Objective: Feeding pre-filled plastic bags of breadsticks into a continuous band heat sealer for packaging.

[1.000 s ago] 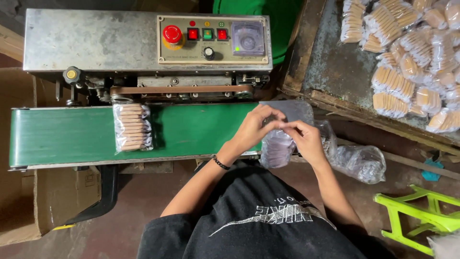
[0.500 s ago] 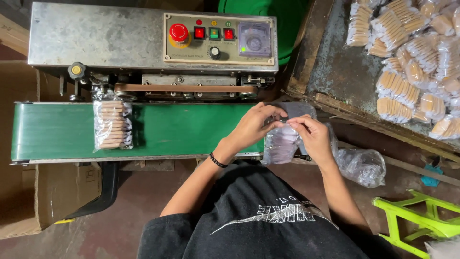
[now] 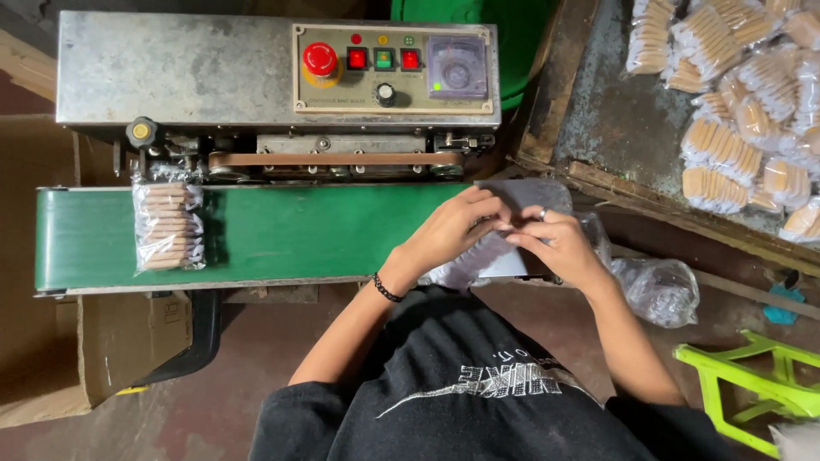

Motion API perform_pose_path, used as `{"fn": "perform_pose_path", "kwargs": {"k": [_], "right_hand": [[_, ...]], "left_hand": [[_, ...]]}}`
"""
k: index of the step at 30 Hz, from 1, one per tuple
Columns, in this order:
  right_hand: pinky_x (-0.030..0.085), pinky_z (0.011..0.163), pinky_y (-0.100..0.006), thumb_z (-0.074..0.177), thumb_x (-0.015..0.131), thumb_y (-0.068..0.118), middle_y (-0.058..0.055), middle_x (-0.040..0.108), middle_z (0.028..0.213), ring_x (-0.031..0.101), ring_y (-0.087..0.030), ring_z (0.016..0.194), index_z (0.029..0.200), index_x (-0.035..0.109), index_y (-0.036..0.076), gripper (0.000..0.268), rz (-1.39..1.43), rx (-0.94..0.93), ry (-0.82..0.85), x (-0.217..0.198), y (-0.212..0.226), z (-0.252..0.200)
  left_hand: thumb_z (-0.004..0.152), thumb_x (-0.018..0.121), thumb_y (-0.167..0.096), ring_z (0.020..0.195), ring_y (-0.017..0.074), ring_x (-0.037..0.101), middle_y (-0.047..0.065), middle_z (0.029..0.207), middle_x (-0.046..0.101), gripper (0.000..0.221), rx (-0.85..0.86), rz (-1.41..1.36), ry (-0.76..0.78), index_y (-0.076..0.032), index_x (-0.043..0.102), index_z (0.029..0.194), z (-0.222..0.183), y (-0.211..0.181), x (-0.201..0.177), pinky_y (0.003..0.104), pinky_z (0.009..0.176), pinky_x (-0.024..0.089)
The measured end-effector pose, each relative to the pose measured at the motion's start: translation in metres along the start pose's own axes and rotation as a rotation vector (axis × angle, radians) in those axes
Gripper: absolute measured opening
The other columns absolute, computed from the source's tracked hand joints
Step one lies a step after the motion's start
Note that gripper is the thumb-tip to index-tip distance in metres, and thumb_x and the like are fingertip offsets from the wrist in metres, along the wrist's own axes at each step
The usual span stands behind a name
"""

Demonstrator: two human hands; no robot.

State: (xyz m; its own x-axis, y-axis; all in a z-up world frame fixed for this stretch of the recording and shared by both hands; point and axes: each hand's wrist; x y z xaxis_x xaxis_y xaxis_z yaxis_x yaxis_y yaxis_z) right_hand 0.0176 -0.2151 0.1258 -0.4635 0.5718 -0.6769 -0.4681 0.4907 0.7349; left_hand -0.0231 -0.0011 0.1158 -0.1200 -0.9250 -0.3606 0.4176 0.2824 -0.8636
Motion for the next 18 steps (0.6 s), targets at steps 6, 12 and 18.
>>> {"fn": "perform_pose_path", "kwargs": {"k": [6,12,18], "right_hand": [[0.047,0.067,-0.042,0.065,0.085,0.019,-0.017,0.060,0.071,0.063,-0.034,0.071,0.069,0.052,0.002,0.037,0.071,0.028,0.109,0.011,-0.021,0.005],[0.050,0.076,-0.035,0.073,0.080,0.019,-0.006,0.070,0.096,0.067,-0.026,0.082,0.063,0.057,0.011,0.026,-0.006,-0.192,0.077,-0.022,0.024,0.019],[0.041,0.100,-0.038,0.061,0.084,0.037,-0.010,0.062,0.124,0.057,-0.025,0.117,0.122,0.059,0.008,0.072,0.061,-0.126,-0.031,-0.011,0.037,0.025]], "left_hand": [[0.093,0.059,-0.020,0.084,0.0297,0.051,0.006,0.085,0.051,0.009,0.089,-0.039,-0.019,-0.013,0.055,0.088,-0.006,-0.023,-0.024,0.038,0.074,0.047],[0.086,0.066,-0.012,0.086,0.0270,0.049,0.005,0.089,0.052,0.011,0.182,0.243,-0.031,-0.014,0.056,0.088,-0.017,-0.041,-0.047,0.036,0.077,0.048],[0.093,0.059,-0.011,0.085,0.0266,0.049,0.004,0.088,0.049,0.011,0.179,0.104,-0.111,-0.010,0.051,0.085,-0.019,-0.050,-0.048,0.035,0.075,0.048]]}}
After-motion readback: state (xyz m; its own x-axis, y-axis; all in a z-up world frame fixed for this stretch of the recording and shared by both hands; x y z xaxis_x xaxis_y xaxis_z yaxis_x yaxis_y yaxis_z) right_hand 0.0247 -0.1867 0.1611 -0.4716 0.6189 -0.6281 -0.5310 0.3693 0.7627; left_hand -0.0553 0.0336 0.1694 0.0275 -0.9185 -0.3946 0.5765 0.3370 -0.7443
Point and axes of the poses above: each hand's wrist, its own z-axis towards the middle knuckle, its own x-axis out of the palm, y = z × x
